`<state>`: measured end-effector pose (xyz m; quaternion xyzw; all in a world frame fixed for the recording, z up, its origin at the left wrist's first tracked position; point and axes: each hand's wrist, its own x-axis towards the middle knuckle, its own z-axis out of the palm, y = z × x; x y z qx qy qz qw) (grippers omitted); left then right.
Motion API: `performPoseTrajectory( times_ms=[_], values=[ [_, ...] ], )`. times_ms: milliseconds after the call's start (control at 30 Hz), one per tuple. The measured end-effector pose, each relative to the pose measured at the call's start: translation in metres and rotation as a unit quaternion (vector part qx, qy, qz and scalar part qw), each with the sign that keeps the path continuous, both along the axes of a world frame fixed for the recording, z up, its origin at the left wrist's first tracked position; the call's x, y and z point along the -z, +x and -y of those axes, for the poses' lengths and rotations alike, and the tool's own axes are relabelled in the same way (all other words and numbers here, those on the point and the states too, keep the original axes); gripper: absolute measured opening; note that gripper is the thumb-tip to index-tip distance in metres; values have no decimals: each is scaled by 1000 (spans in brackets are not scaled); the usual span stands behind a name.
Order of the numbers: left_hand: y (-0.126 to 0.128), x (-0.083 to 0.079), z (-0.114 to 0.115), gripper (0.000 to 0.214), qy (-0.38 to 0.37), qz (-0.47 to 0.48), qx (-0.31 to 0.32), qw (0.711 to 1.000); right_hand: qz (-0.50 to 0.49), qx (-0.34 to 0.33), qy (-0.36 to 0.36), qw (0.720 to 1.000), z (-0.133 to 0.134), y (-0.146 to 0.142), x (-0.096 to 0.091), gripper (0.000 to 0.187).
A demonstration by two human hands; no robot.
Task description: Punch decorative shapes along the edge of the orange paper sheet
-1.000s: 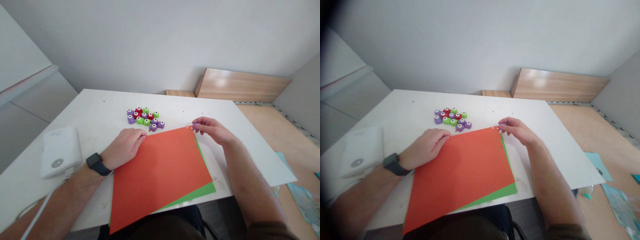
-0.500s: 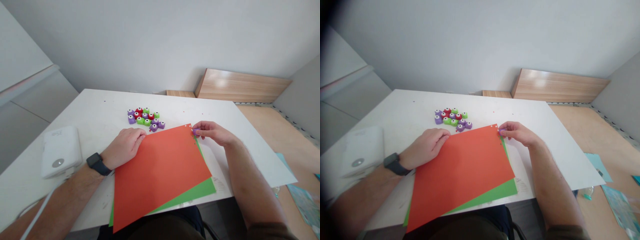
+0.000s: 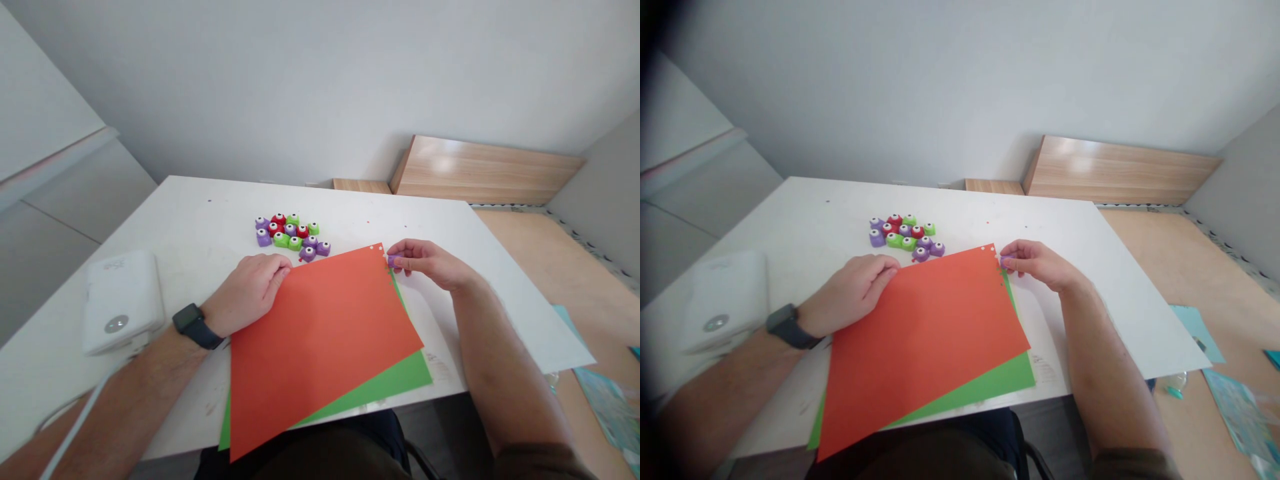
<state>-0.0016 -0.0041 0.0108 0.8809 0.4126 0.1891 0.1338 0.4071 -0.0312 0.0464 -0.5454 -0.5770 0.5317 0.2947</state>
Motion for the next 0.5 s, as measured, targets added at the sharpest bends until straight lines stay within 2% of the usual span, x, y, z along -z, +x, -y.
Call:
performPoseTrajectory(
  times_ms=[500],
  values=[
    [2,0,0,31,0,1,1,1000,5,3,13,1000,1,-2,-1,32]
  ],
)
